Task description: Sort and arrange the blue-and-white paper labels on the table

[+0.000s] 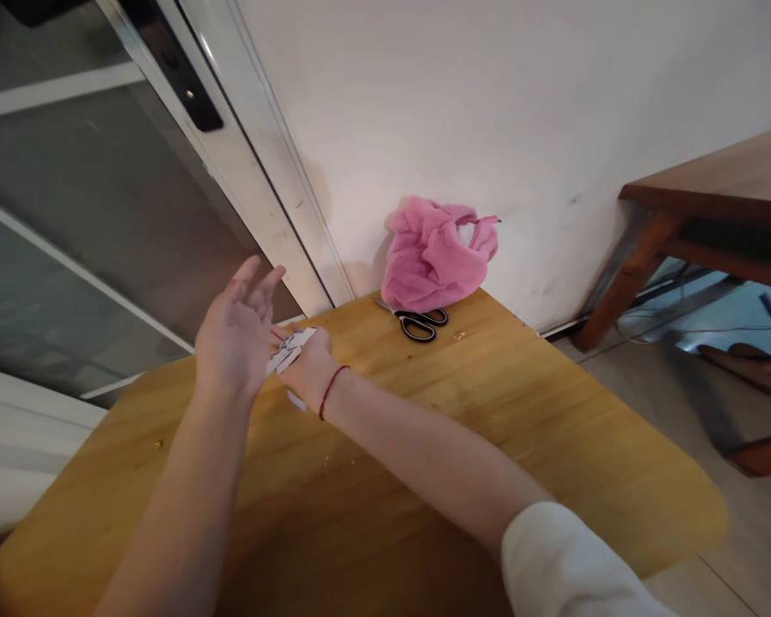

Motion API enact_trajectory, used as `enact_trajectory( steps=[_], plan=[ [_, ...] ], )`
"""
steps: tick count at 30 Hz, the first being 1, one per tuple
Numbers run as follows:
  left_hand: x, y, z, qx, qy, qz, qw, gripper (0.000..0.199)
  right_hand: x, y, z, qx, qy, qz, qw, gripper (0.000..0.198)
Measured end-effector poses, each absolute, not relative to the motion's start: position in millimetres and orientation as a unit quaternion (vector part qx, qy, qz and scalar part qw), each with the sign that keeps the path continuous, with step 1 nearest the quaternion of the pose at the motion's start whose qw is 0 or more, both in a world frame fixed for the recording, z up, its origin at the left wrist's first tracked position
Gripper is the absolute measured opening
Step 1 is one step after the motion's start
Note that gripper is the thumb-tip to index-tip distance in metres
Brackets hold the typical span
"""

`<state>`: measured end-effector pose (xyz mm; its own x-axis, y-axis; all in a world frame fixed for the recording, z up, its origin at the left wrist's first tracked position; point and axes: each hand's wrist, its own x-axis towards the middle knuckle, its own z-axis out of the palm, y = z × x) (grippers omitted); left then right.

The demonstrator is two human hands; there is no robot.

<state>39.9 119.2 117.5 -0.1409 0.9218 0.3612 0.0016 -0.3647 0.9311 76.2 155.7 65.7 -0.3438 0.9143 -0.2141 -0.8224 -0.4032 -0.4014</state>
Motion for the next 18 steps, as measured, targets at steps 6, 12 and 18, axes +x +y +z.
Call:
enact_trajectory(
  steps=[6, 12, 18],
  plan=[
    [28, 112, 132, 0.618, 0.530, 0.529, 0.240, 0.031, 94, 155, 87, -0.155, -0.073, 0.827, 0.536, 0.028],
    [-16, 110, 140, 0.626, 0.706, 0.327, 0.048, 0.028, 120, 171, 107, -0.176, -0.093, 0.788, 0.582, 0.027],
    [-18, 122, 100, 0.671, 0.685, -0.023, 0.282, 0.046, 138, 183, 112, -0.157, -0.094, 0.807, 0.561, 0.044]
  ],
)
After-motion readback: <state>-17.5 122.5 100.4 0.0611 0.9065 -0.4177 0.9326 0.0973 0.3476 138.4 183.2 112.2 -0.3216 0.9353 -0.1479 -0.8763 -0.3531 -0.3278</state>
